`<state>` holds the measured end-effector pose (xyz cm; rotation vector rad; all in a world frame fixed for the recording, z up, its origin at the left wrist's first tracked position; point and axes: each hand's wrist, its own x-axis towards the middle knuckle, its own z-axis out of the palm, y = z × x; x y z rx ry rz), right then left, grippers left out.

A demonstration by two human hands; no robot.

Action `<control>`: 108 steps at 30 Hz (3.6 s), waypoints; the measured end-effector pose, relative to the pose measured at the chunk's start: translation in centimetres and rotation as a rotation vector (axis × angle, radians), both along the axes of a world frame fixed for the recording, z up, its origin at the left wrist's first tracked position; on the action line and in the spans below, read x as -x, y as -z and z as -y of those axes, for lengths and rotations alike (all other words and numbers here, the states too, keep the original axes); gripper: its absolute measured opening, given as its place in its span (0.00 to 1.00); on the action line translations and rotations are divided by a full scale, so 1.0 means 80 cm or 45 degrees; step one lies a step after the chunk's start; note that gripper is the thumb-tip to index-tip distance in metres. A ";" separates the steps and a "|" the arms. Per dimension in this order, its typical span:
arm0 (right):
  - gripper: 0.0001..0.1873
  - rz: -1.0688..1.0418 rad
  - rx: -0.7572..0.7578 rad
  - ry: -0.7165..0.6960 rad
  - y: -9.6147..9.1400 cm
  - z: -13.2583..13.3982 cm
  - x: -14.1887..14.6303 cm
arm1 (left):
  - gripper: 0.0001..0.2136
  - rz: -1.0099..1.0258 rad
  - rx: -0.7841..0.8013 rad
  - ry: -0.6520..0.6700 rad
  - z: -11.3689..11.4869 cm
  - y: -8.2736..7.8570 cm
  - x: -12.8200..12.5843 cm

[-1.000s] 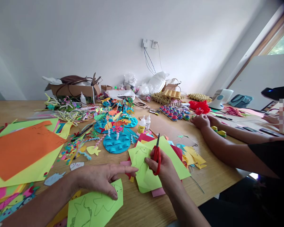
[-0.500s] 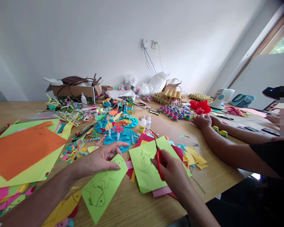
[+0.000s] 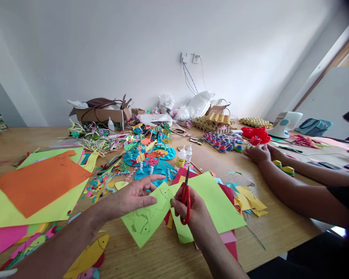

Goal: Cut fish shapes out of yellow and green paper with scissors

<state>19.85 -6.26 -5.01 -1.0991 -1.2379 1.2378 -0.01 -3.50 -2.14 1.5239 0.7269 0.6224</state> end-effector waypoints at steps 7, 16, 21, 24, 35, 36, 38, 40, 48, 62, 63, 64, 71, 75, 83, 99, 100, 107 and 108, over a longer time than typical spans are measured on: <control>0.15 -0.008 -0.051 0.080 -0.004 -0.007 0.002 | 0.24 -0.533 -0.302 0.139 -0.001 -0.022 0.015; 0.16 0.447 -0.048 -0.205 -0.012 0.024 -0.015 | 0.25 -0.635 -0.477 0.007 -0.005 -0.039 0.031; 0.13 0.775 -0.023 -0.465 -0.016 0.047 -0.009 | 0.26 -0.621 -0.445 -0.053 -0.001 -0.047 0.035; 0.14 0.791 -0.021 -0.527 -0.015 0.050 -0.001 | 0.26 -0.603 -0.421 -0.082 0.003 -0.050 0.032; 0.15 0.727 -0.037 -0.517 -0.022 0.049 0.007 | 0.26 -0.528 -0.440 -0.039 -0.002 -0.038 0.035; 0.15 0.724 -0.037 -0.517 -0.022 0.049 0.007 | 0.26 -0.529 -0.453 -0.026 -0.003 -0.038 0.035; 0.15 0.729 -0.035 -0.511 -0.021 0.049 0.008 | 0.26 -0.536 -0.481 0.000 -0.003 -0.038 0.034; 0.15 0.736 -0.042 -0.508 -0.019 0.049 0.008 | 0.26 -0.545 -0.500 0.016 -0.004 -0.039 0.033; 0.18 0.747 -0.127 -0.521 -0.008 0.047 0.003 | 0.27 -0.602 -0.537 0.055 -0.004 -0.040 0.034; 0.17 0.719 -0.141 -0.544 -0.007 0.049 0.005 | 0.29 -0.656 -0.583 0.151 -0.003 -0.041 0.032; 0.17 0.720 -0.153 -0.547 -0.007 0.048 0.005 | 0.29 -0.654 -0.574 0.158 -0.003 -0.041 0.032; 0.17 0.722 -0.169 -0.545 -0.006 0.048 0.004 | 0.29 -0.652 -0.566 0.164 -0.003 -0.041 0.032; 0.18 0.739 -0.183 -0.540 -0.003 0.049 0.003 | 0.29 -0.653 -0.552 0.193 -0.002 -0.041 0.033; 0.16 0.732 -0.151 -0.555 -0.006 0.049 0.004 | 0.27 -0.673 -0.523 0.215 -0.001 -0.040 0.032; 0.17 0.744 -0.184 -0.565 -0.006 0.051 0.002 | 0.28 -0.712 -0.553 0.210 0.001 -0.042 0.029; 0.15 0.691 -0.088 -0.586 -0.009 0.052 0.008 | 0.27 -0.696 -0.549 0.268 0.000 -0.043 0.028; 0.16 0.687 -0.093 -0.590 -0.009 0.052 0.008 | 0.28 -0.682 -0.545 0.276 0.000 -0.042 0.028; 0.18 0.633 -0.140 -0.623 -0.005 0.052 0.004 | 0.28 -0.667 -0.549 0.284 0.001 -0.040 0.024; 0.18 0.632 -0.146 -0.625 -0.005 0.052 0.003 | 0.28 -0.668 -0.545 0.291 0.000 -0.040 0.024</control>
